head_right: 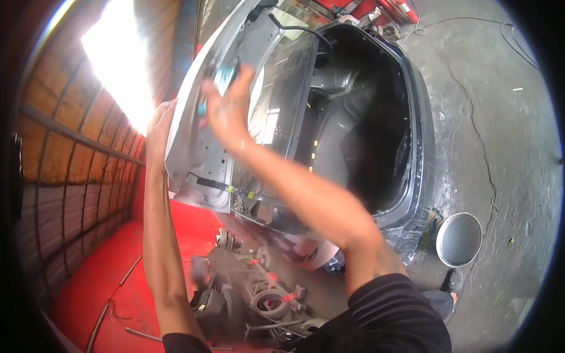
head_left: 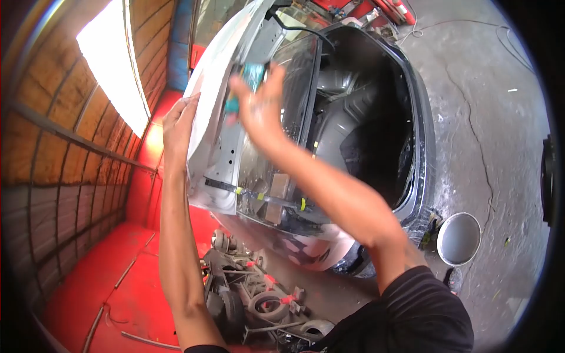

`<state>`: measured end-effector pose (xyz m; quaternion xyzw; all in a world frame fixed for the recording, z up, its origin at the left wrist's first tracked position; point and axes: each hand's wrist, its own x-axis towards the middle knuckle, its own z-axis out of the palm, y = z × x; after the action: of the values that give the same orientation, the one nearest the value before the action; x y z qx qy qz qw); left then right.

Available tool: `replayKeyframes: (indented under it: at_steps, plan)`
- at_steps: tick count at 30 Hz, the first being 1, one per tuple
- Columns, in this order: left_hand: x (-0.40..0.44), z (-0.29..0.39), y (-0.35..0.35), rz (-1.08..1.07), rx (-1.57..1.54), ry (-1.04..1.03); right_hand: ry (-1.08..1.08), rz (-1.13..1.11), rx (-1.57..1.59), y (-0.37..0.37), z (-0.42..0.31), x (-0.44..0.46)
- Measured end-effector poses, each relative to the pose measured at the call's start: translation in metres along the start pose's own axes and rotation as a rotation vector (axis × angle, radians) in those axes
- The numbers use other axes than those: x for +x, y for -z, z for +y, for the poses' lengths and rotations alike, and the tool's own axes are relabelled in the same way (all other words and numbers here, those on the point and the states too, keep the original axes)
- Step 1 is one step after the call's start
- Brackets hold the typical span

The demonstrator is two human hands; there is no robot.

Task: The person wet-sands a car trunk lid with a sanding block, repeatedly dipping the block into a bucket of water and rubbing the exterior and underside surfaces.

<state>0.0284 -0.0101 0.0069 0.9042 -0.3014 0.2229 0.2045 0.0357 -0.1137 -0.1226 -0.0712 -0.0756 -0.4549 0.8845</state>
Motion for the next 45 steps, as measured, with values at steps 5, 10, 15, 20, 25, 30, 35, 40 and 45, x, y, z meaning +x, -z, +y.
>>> replayKeyframes:
  at_steps: [5,10,15,20,25,30,35,40,45]
  plan:
    - [-0.002,0.003,-0.004,0.021,-0.011,-0.065,0.021,-0.013,-0.015,0.005,0.003,0.034]
    - [0.002,-0.001,-0.002,0.004,0.045,0.005,0.009,-0.035,-0.026,0.005,-0.006,-0.004]
    - [-0.007,0.011,-0.008,0.024,0.028,-0.046,0.064,-0.012,-0.055,0.013,0.005,0.05]
    - [0.002,0.003,-0.005,0.016,0.044,-0.099,0.013,-0.035,-0.048,0.008,-0.006,0.0]
    - [-0.003,0.003,-0.005,0.003,0.076,-0.082,0.042,0.027,0.0,0.007,0.0,0.04]
    - [-0.001,0.003,-0.005,0.004,0.034,-0.059,-0.006,-0.011,0.051,0.004,-0.008,-0.025]
    - [0.001,0.001,-0.004,-0.007,0.062,-0.076,0.007,-0.015,0.001,0.008,-0.003,0.039]
    - [-0.006,0.009,-0.007,0.006,0.039,-0.057,0.006,-0.035,0.023,0.007,-0.009,-0.015]
    - [-0.003,0.003,-0.009,0.007,0.069,-0.123,0.093,0.016,-0.008,0.009,-0.007,0.039]
